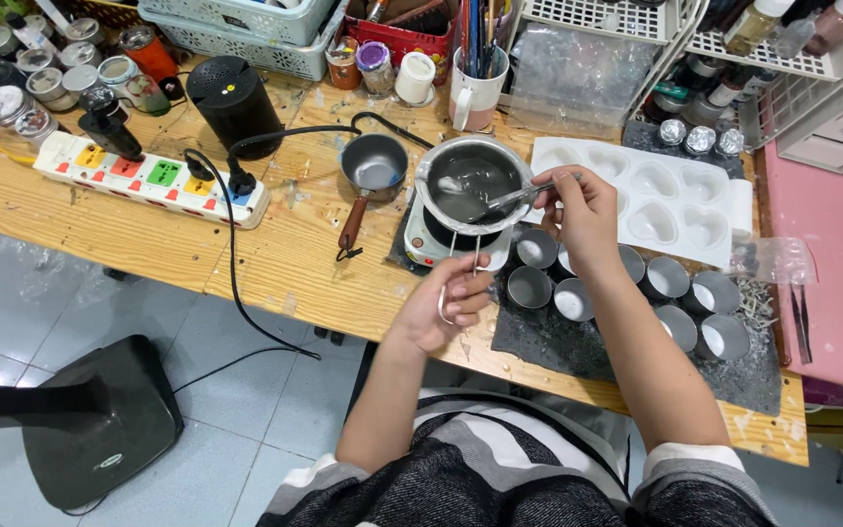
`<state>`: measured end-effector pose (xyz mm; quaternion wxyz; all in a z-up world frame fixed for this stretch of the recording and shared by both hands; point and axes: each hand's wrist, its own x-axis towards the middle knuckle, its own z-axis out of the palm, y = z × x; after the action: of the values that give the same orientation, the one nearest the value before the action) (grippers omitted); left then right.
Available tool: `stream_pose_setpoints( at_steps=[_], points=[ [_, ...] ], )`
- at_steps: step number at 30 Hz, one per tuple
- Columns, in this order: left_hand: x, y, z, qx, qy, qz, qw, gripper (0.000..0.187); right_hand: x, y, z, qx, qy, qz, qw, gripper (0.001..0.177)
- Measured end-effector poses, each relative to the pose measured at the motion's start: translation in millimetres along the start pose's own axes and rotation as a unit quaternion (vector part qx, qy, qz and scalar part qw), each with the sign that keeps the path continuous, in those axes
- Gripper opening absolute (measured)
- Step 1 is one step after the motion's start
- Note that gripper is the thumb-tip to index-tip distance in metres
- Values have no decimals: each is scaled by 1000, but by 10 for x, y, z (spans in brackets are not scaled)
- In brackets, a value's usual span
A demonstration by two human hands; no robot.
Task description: Stirring melted wax in a pot on a heating plate.
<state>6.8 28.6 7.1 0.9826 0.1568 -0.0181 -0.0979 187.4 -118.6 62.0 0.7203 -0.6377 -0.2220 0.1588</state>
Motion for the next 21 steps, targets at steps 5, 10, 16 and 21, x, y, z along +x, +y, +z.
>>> stream_pose_setpoints(
  at_steps=[5, 10, 16, 21],
  points=[
    [-120, 371, 160, 232, 107, 12, 967, 31, 20, 23, 17, 31, 12, 4, 999, 27],
    [-218, 624, 205, 421, 129, -16, 898, 29, 52, -5, 1, 43, 24, -1, 999, 26],
    [-323, 824, 225, 568, 155, -31, 807, 24, -2, -113, -85, -13, 41, -88, 995, 24],
    [-398, 922, 464, 761, 261, 55, 592, 32, -151, -524, 12, -340, 11, -351, 872, 17]
  ],
)
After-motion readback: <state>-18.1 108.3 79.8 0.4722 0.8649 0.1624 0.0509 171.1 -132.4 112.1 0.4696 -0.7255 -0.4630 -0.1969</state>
